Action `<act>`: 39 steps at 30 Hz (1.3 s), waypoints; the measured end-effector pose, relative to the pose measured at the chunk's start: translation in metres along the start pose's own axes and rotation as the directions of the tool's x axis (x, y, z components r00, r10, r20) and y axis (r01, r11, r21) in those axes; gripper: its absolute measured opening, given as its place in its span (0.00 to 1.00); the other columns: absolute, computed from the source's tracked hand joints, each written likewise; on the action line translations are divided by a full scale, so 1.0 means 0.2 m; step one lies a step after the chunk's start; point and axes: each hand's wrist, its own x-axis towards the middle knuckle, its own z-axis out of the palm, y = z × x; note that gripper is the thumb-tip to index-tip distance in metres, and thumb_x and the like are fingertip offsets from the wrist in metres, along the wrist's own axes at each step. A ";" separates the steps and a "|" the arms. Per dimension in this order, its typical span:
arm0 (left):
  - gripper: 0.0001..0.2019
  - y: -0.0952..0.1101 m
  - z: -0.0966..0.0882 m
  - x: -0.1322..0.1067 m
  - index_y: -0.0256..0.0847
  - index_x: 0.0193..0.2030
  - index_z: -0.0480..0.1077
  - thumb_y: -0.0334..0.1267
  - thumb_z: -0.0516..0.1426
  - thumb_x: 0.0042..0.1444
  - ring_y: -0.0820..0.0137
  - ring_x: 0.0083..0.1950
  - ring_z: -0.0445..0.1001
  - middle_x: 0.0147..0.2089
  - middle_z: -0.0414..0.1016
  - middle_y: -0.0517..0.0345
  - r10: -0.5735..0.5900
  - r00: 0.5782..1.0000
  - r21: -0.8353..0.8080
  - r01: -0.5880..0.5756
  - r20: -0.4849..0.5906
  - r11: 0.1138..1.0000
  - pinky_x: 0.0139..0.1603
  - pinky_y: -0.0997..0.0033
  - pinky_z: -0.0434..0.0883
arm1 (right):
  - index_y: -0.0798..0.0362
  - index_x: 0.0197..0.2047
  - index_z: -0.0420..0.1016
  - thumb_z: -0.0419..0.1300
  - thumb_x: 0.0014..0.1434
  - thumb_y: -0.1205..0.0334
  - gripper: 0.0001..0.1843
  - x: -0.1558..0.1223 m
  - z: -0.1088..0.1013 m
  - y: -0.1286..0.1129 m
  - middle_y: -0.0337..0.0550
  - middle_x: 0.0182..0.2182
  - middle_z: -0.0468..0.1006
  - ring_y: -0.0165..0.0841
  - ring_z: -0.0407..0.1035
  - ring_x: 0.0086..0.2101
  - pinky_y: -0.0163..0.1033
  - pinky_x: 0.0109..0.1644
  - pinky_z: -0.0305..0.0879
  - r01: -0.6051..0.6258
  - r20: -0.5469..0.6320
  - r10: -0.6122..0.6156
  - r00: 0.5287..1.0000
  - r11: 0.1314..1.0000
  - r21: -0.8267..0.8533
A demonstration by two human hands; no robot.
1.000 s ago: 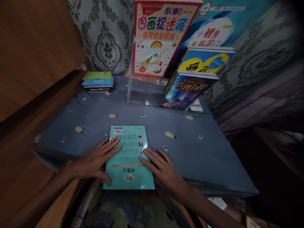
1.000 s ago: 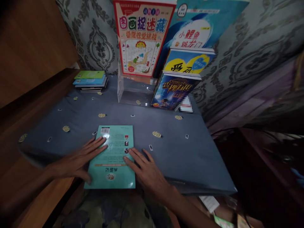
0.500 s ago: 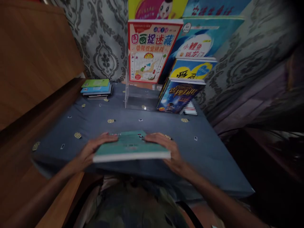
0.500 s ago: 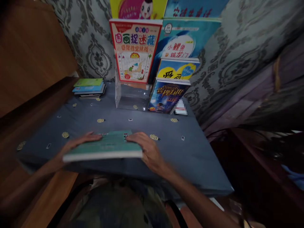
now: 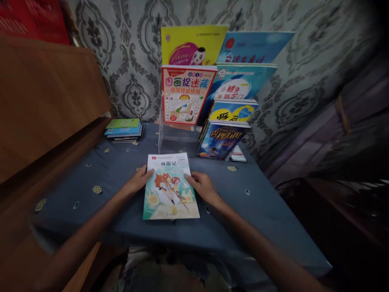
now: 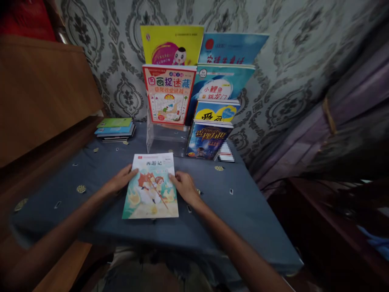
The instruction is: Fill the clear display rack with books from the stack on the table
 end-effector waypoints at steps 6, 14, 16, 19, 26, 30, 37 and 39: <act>0.23 -0.12 -0.03 0.04 0.34 0.63 0.61 0.40 0.52 0.63 0.57 0.61 0.71 0.59 0.71 0.40 0.401 0.908 0.749 -0.350 0.123 0.563 0.62 0.52 0.68 | 0.52 0.48 0.77 0.54 0.65 0.59 0.14 0.00 0.06 0.00 0.47 0.38 0.83 0.39 0.77 0.38 0.41 0.43 0.70 0.064 -0.024 -0.084 0.996 0.890 -0.451; 0.24 -0.21 0.07 0.09 0.33 0.68 0.57 0.38 0.43 0.68 0.58 0.71 0.61 0.68 0.64 0.35 0.440 0.872 0.816 -0.408 0.215 0.410 0.67 0.49 0.63 | 0.63 0.70 0.56 0.45 0.70 0.62 0.29 0.23 0.37 -0.10 0.58 0.69 0.58 0.38 0.50 0.69 0.49 0.73 0.46 0.494 0.408 -0.334 0.850 0.775 -0.394; 0.25 -0.22 0.06 0.08 0.30 0.68 0.57 0.40 0.42 0.69 0.58 0.72 0.60 0.69 0.63 0.34 0.434 0.872 0.819 -0.413 0.228 0.398 0.67 0.51 0.62 | 0.63 0.70 0.56 0.43 0.70 0.60 0.29 0.27 0.33 -0.04 0.59 0.69 0.58 0.40 0.48 0.70 0.53 0.73 0.45 0.437 0.372 -0.283 0.884 0.785 -0.439; 0.25 -0.22 0.04 0.07 0.29 0.68 0.58 0.41 0.41 0.70 0.59 0.72 0.59 0.70 0.62 0.35 0.426 0.872 0.821 -0.417 0.241 0.390 0.68 0.52 0.61 | 0.63 0.70 0.56 0.40 0.71 0.59 0.29 0.28 0.20 0.08 0.59 0.70 0.57 0.41 0.48 0.70 0.56 0.72 0.45 0.319 0.282 -0.199 0.939 0.812 -0.488; 0.26 -0.22 0.07 0.06 0.30 0.69 0.57 0.43 0.43 0.70 0.56 0.75 0.54 0.72 0.57 0.34 0.393 0.888 0.836 -0.393 0.238 0.383 0.70 0.49 0.58 | 0.63 0.72 0.52 0.43 0.72 0.51 0.33 0.06 0.08 0.13 0.61 0.72 0.49 0.42 0.45 0.71 0.57 0.73 0.43 0.272 0.266 -0.151 0.952 0.813 -0.514; 0.29 -0.20 0.11 -0.03 0.29 0.69 0.55 0.48 0.44 0.70 0.51 0.74 0.54 0.72 0.56 0.29 0.360 0.919 0.878 -0.300 0.161 0.373 0.70 0.46 0.57 | 0.62 0.72 0.53 0.47 0.70 0.45 0.36 -0.18 0.12 0.09 0.64 0.71 0.50 0.47 0.44 0.71 0.58 0.72 0.46 0.295 0.249 -0.185 0.950 0.788 -0.540; 0.32 -0.20 0.21 -0.26 0.31 0.68 0.58 0.55 0.48 0.67 0.45 0.75 0.50 0.72 0.57 0.29 0.374 0.927 0.794 -0.249 0.030 0.555 0.70 0.39 0.54 | 0.56 0.73 0.53 0.52 0.69 0.49 0.35 -0.43 0.18 0.07 0.60 0.73 0.46 0.53 0.38 0.71 0.61 0.71 0.49 0.327 0.238 -0.236 0.942 0.801 -0.500; 0.32 -0.19 0.22 -0.29 0.34 0.67 0.59 0.55 0.51 0.64 0.47 0.75 0.50 0.72 0.58 0.34 0.342 0.939 0.654 -0.240 -0.031 0.718 0.72 0.40 0.51 | 0.55 0.73 0.53 0.53 0.69 0.50 0.34 -0.43 0.19 0.08 0.58 0.73 0.45 0.53 0.37 0.71 0.62 0.72 0.48 0.310 0.229 -0.225 0.947 0.825 -0.472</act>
